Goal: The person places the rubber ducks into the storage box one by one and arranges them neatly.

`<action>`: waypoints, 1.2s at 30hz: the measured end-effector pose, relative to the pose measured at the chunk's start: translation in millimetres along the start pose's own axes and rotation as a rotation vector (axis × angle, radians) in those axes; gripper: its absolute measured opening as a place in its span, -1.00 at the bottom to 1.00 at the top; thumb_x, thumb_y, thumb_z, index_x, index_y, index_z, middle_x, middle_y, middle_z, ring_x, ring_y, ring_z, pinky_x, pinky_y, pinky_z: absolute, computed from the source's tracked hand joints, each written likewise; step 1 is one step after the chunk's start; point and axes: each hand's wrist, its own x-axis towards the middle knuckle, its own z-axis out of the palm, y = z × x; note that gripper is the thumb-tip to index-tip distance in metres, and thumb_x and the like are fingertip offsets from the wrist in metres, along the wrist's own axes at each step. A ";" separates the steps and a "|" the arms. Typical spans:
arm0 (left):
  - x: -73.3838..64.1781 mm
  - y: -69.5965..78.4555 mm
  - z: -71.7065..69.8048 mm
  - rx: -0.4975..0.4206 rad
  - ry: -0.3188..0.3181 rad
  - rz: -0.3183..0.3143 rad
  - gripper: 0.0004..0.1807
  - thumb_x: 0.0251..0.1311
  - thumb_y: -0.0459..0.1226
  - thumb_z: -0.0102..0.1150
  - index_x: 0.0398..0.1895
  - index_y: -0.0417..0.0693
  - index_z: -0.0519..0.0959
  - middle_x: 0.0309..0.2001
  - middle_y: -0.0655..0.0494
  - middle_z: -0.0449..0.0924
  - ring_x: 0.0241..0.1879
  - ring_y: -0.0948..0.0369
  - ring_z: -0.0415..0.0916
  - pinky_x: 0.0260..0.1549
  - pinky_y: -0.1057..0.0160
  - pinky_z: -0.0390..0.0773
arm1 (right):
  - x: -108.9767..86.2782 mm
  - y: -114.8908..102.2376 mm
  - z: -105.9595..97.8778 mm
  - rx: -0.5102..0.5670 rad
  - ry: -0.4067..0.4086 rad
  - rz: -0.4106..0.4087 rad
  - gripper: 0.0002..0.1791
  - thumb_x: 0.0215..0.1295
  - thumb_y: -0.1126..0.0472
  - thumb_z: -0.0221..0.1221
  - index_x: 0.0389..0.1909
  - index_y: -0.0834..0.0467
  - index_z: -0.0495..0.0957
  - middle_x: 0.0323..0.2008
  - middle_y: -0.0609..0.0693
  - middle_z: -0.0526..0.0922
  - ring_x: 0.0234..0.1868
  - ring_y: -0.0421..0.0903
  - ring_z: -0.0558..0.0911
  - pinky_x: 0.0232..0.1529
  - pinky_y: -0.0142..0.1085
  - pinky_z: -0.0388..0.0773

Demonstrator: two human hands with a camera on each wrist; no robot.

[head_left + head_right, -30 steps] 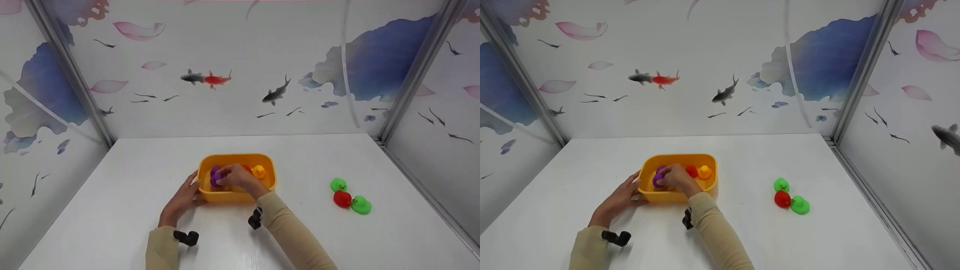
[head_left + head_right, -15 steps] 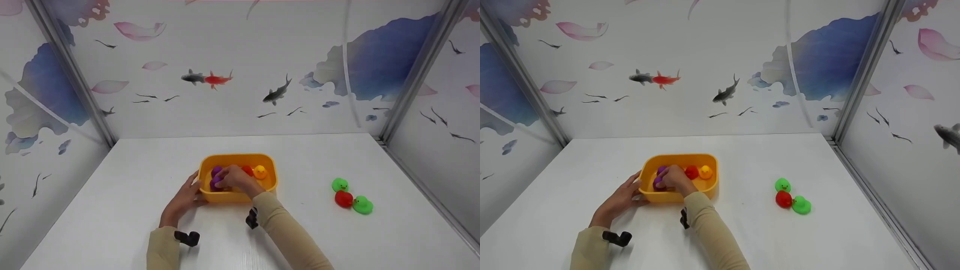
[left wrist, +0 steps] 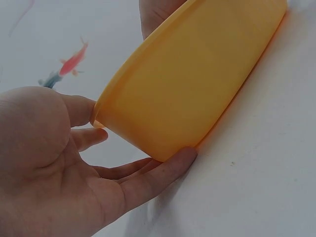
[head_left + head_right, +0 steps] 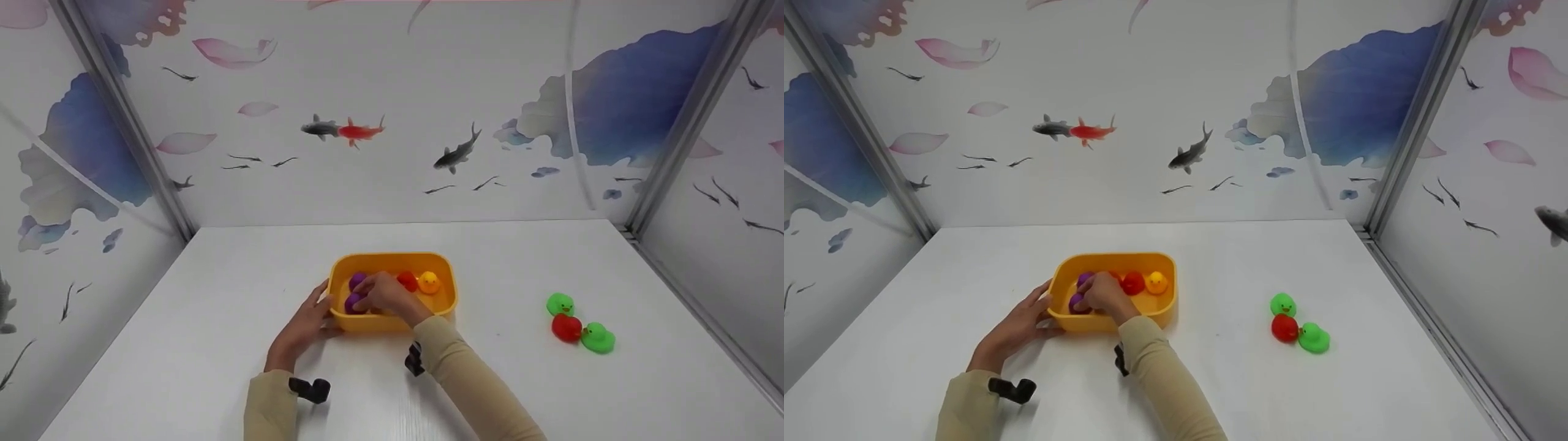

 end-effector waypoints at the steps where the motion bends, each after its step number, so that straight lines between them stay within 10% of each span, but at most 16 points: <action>1: -0.5 0.3 0.0 0.001 0.000 0.003 -0.30 0.53 0.10 -0.20 0.63 0.28 -0.10 0.51 -0.15 0.24 0.28 -0.02 0.51 0.19 0.06 0.61 | 0.1 0.5 -0.8 -0.002 -0.008 -0.014 -0.73 0.20 0.27 0.38 -0.05 0.05 0.73 -0.04 -0.03 0.70 -0.04 -0.04 0.58 0.14 -0.21 0.66; 14: 0.7 0.3 1.8 -0.018 -0.013 0.019 -0.35 0.58 0.01 -0.23 0.63 0.24 -0.10 0.51 -0.18 0.22 0.33 -0.08 0.45 0.16 0.04 0.63 | -18.9 11.1 -31.9 -0.060 -0.021 -0.188 -0.67 0.23 0.22 0.37 0.03 0.12 0.71 0.05 0.08 0.72 0.00 -0.03 0.62 0.14 -0.19 0.67; 36: 2.3 -2.3 0.8 -0.045 0.006 0.000 -0.37 0.58 -0.02 -0.22 0.62 0.24 -0.06 0.42 -0.21 0.37 0.23 -0.02 0.52 0.14 0.06 0.65 | -117.3 27.8 -118.7 -0.090 0.103 -0.356 -0.64 0.28 0.10 0.34 0.07 0.09 0.67 0.04 0.04 0.71 0.09 0.02 0.65 0.11 -0.14 0.69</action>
